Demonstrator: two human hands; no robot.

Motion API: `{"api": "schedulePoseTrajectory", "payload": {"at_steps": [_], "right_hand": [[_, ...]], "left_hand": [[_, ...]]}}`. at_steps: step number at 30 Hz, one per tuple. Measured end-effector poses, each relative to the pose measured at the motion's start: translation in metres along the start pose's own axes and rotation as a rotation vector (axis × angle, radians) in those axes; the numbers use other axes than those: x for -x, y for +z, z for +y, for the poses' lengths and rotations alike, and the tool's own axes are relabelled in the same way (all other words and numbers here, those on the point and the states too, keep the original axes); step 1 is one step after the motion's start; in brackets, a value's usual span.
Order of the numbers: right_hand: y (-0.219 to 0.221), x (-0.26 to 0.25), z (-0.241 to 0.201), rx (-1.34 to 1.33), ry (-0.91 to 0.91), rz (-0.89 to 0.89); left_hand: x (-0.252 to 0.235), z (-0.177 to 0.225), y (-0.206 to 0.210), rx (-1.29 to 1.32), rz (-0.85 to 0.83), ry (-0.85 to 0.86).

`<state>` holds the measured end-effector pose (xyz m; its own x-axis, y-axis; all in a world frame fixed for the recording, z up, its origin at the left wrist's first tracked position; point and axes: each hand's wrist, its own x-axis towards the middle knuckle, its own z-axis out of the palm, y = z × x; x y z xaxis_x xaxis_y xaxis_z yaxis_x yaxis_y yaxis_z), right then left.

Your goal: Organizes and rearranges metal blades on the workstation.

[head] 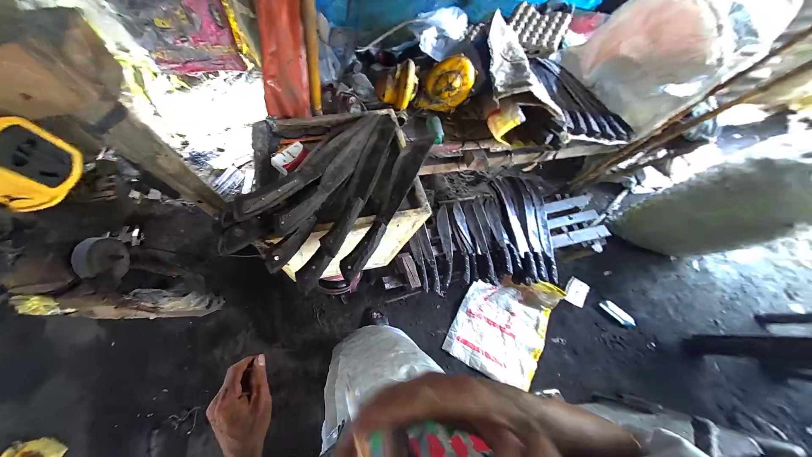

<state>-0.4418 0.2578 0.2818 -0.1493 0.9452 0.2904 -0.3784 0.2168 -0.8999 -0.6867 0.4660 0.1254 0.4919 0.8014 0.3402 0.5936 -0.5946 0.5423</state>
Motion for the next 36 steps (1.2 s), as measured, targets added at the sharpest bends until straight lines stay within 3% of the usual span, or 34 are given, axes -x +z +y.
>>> {"api": "schedulePoseTrajectory", "payload": {"at_steps": [2,5,9,11,13,15,19,22,30,36], "right_hand": [[-0.024,0.02,0.04,0.131,0.092,0.124],[-0.073,0.088,0.124,0.35,0.379,0.399],[-0.122,0.263,0.255,0.63,0.928,0.901],[-0.105,0.346,0.288,0.519,1.196,1.218],[-0.07,0.389,0.289,0.296,1.383,1.477],[-0.045,0.419,0.292,0.203,1.481,1.499],[-0.047,0.445,0.318,0.238,1.468,1.312],[-0.077,0.424,0.327,0.28,1.316,1.338],[-0.166,0.357,0.281,0.359,0.866,1.319],[-0.175,0.395,0.295,0.264,0.979,1.406]], "left_hand": [[-0.002,-0.007,-0.003,-0.01,-0.03,0.006],[-0.009,-0.009,-0.004,-0.027,-0.089,0.003],[-0.021,0.003,0.003,-0.032,-0.111,0.092],[-0.027,0.018,0.004,-0.035,-0.107,0.141],[-0.033,0.03,0.001,-0.05,-0.088,0.185],[-0.039,0.042,0.0,-0.057,-0.059,0.217],[-0.06,0.069,0.005,-0.088,-0.003,0.289],[-0.08,0.104,0.012,-0.102,-0.006,0.34],[-0.157,0.18,0.04,-0.24,-0.206,0.406],[-0.177,0.21,0.077,-0.596,-0.322,0.493]]}}
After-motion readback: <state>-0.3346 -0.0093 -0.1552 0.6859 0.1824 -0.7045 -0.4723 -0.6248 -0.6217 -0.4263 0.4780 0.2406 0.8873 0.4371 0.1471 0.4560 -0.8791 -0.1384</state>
